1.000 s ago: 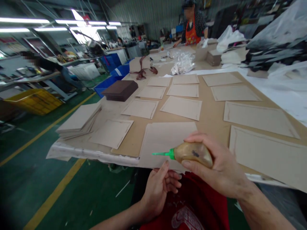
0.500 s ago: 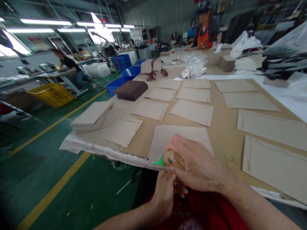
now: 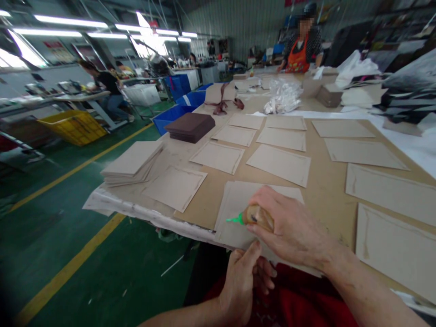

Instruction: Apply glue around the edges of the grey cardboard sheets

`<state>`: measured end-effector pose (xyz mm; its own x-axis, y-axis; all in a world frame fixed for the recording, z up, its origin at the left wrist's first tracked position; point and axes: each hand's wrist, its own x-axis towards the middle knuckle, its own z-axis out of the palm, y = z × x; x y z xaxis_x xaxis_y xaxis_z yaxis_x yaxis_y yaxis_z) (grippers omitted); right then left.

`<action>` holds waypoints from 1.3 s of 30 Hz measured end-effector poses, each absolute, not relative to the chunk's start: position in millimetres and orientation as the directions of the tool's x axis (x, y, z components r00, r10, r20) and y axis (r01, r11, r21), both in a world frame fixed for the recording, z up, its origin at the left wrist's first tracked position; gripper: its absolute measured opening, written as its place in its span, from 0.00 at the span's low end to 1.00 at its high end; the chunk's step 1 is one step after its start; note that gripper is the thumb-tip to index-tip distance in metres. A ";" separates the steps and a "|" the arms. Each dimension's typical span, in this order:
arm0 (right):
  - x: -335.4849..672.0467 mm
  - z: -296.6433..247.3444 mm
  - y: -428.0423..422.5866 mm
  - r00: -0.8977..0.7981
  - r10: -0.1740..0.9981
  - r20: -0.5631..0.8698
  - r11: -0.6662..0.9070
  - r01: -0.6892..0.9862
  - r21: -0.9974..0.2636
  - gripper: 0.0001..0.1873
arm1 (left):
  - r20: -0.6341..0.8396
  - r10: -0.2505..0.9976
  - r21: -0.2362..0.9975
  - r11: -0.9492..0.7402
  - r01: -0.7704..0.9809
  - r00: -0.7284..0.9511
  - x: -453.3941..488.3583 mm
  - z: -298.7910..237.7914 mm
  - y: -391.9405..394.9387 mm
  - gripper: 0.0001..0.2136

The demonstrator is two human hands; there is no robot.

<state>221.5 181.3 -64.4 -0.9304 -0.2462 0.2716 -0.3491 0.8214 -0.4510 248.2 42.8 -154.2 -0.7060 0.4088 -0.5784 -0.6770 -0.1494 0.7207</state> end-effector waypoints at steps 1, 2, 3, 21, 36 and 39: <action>216.9 -66.5 184.7 -0.930 -0.217 0.296 0.845 -0.331 -0.420 0.13 | -0.584 0.407 0.719 -0.142 -0.680 -0.702 248.0 -155.2 43.3 0.33; 212.7 -68.0 187.8 -0.927 -0.191 0.322 0.865 -0.314 -0.392 0.13 | -0.585 0.408 0.721 -0.133 -0.680 -0.701 247.8 -156.2 43.6 0.33; 209.4 -68.7 190.1 -0.925 -0.171 0.338 0.880 -0.298 -0.370 0.12 | -0.584 0.408 0.726 -0.124 -0.676 -0.702 247.6 -157.1 43.9 0.34; 168.4 -72.3 197.0 -0.955 -0.088 0.283 0.916 -0.189 -0.354 0.13 | -0.530 0.484 0.749 -0.117 -0.652 -0.696 243.0 -177.2 45.4 0.37; 183.0 -69.7 208.9 -0.962 -0.003 0.273 0.889 -0.127 -0.439 0.13 | -0.551 0.444 0.753 -0.100 -0.650 -0.707 243.5 -170.4 44.0 0.36; 173.2 -65.8 207.0 -0.953 -0.061 0.296 0.909 -0.176 -0.378 0.13 | -0.561 0.428 0.755 -0.087 -0.650 -0.709 243.5 -166.4 43.9 0.37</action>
